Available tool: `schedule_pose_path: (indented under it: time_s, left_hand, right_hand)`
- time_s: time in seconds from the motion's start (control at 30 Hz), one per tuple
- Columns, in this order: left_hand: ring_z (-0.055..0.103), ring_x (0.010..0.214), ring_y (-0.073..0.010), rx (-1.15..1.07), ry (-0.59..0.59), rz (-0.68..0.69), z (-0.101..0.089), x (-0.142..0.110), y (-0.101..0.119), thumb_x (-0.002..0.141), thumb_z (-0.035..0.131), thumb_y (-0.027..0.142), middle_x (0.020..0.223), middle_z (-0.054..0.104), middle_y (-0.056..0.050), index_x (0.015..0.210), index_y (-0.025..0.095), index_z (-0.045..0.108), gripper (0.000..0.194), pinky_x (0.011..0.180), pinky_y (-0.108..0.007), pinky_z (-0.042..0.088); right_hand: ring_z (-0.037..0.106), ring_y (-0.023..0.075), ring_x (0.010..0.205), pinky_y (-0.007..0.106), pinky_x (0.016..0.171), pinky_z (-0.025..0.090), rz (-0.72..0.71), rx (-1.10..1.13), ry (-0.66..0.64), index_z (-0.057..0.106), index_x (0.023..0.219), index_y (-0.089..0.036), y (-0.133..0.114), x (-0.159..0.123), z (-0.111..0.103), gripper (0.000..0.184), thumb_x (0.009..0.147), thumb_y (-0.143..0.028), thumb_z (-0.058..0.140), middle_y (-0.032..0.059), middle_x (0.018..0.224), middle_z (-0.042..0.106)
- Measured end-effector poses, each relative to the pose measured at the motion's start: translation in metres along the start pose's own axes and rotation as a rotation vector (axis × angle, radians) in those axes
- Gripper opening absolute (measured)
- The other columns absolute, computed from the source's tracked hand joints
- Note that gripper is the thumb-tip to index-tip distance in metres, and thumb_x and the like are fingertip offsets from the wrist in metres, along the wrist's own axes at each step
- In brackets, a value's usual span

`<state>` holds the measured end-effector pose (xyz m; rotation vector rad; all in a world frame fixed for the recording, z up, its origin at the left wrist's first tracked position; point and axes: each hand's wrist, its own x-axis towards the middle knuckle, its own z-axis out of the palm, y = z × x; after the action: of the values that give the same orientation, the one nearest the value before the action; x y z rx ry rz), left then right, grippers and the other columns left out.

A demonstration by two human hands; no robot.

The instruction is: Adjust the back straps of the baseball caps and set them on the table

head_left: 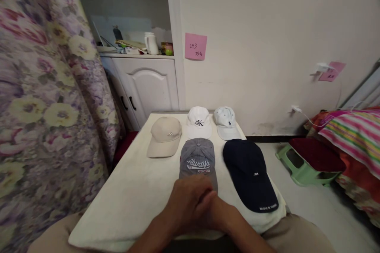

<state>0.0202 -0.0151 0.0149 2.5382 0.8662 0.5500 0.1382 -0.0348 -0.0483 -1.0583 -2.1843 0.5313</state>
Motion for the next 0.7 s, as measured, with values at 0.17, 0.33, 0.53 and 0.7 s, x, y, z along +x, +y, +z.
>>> schedule_pose_path:
  time_s: [0.17,0.33,0.53,0.7]
  left_hand:
    - [0.065,0.088,-0.0201,-0.369,0.029,-0.036,-0.011,0.002,-0.01,0.09,0.058,0.036,0.096,0.072,-0.002,0.104,0.022,0.068,0.023,0.081,-0.032,0.048]
    - [0.066,0.095,-0.0198,-0.578,0.13,-0.039,-0.007,0.003,-0.018,0.098,0.045,0.033,0.103,0.073,-0.003,0.107,0.022,0.07,0.029,0.088,-0.031,0.048]
    - [0.067,0.102,-0.0212,-0.526,0.291,-0.122,0.003,0.001,-0.014,0.102,0.034,0.032,0.119,0.07,-0.009,0.143,0.021,0.042,0.043,0.09,-0.035,0.05]
    - [0.069,0.093,-0.0208,-0.524,0.399,-0.15,0.011,0.002,-0.011,0.1,0.041,0.033,0.12,0.066,-0.013,0.154,0.022,-0.007,0.073,0.083,-0.039,0.054]
  right_hand:
    - [0.065,0.0232,0.102,0.033,0.088,0.053,-0.05,0.064,0.021,0.068,0.099,-0.015,-0.008,0.012,-0.015,0.037,0.071,-0.001,0.048,0.0104,0.103,0.072]
    - [0.067,0.0159,0.091,0.028,0.083,0.054,-0.02,0.313,0.267,0.064,0.092,-0.02,-0.023,0.011,-0.048,0.027,0.082,-0.004,0.045,0.0025,0.094,0.071]
    - [0.07,0.0158,0.087,0.032,0.083,0.057,0.076,0.471,0.378,0.033,0.145,-0.022,-0.019,0.008,-0.05,0.061,0.086,-0.008,0.047,0.0037,0.097,0.072]
    - [0.069,0.0158,0.076,0.029,0.071,0.058,0.13,0.476,0.545,0.006,0.154,-0.022,-0.009,0.007,-0.049,0.079,0.091,-0.017,0.052,0.0037,0.092,0.07]
